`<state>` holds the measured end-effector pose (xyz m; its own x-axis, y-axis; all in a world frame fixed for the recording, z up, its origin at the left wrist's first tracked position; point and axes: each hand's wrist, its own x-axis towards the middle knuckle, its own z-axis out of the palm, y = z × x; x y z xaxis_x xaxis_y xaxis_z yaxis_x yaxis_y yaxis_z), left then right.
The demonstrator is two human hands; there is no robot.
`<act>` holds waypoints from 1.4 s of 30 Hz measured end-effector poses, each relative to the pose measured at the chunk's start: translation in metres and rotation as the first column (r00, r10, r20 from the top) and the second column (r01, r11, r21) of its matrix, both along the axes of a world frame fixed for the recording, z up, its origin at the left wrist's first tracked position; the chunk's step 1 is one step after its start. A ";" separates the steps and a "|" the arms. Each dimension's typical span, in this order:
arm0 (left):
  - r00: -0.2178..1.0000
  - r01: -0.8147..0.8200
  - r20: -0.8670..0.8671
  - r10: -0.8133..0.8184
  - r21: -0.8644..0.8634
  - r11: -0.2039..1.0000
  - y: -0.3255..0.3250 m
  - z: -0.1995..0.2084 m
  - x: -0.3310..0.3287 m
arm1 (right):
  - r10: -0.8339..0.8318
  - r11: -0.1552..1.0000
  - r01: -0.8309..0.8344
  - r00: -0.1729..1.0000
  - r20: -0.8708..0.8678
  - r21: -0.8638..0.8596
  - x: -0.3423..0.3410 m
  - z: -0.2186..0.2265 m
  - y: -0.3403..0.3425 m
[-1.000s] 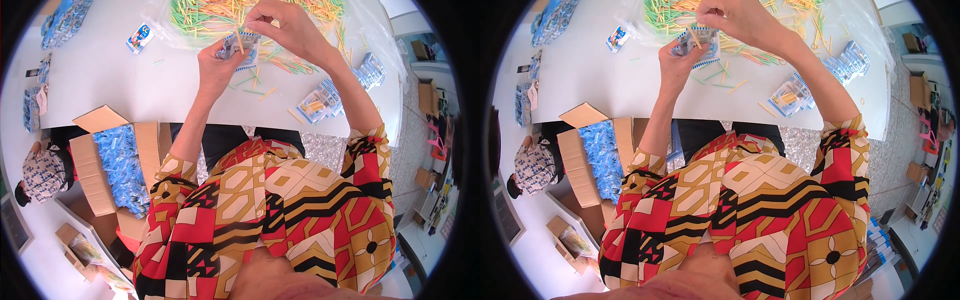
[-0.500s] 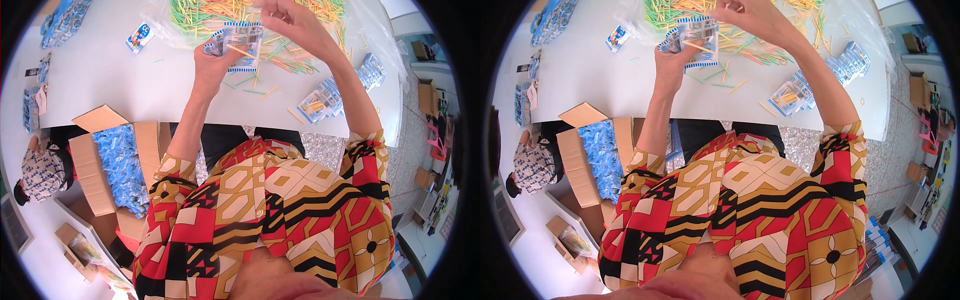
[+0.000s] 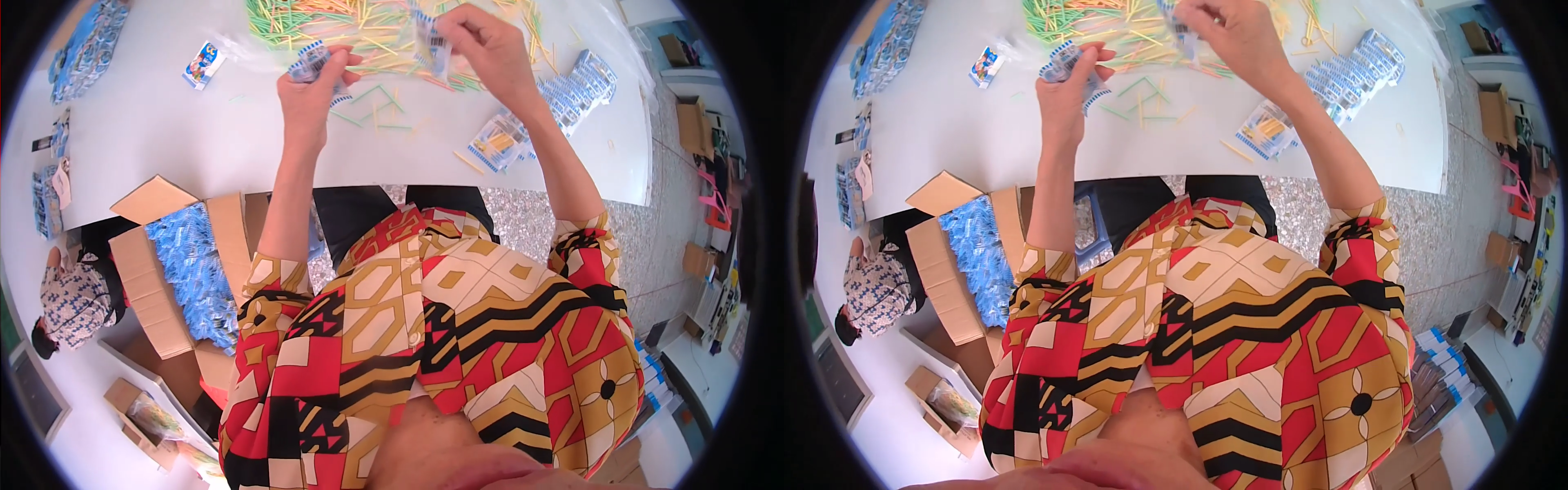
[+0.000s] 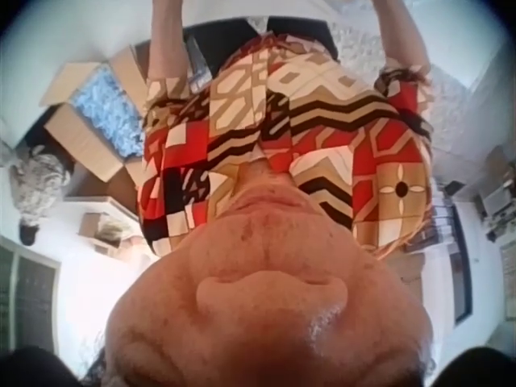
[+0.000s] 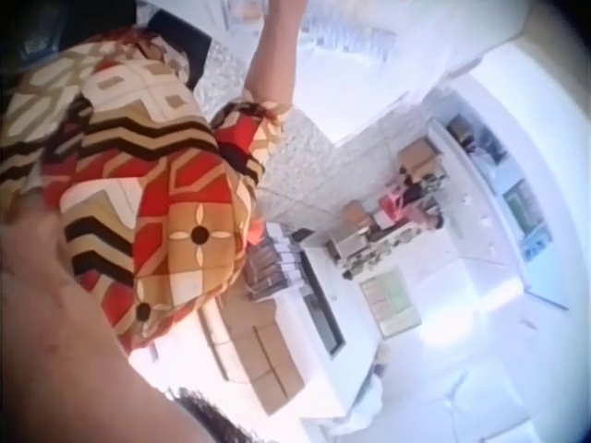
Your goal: Packaging bundles of colorful rubber bands and small cards into shipping boxes.
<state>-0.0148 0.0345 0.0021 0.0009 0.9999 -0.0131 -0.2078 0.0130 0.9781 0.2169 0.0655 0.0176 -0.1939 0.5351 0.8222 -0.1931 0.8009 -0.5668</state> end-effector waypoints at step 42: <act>0.547 0.254 -0.785 0.290 0.486 0.836 -0.045 -0.084 0.044 | -0.597 0.434 0.899 0.336 0.728 -0.059 0.082 -0.042 -0.130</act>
<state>0.0295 -0.0103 -0.0820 0.2438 0.8427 0.4799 0.6700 -0.5042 0.5448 0.2987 -0.0645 -0.0248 0.1846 0.9026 0.3889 0.8144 0.0811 -0.5746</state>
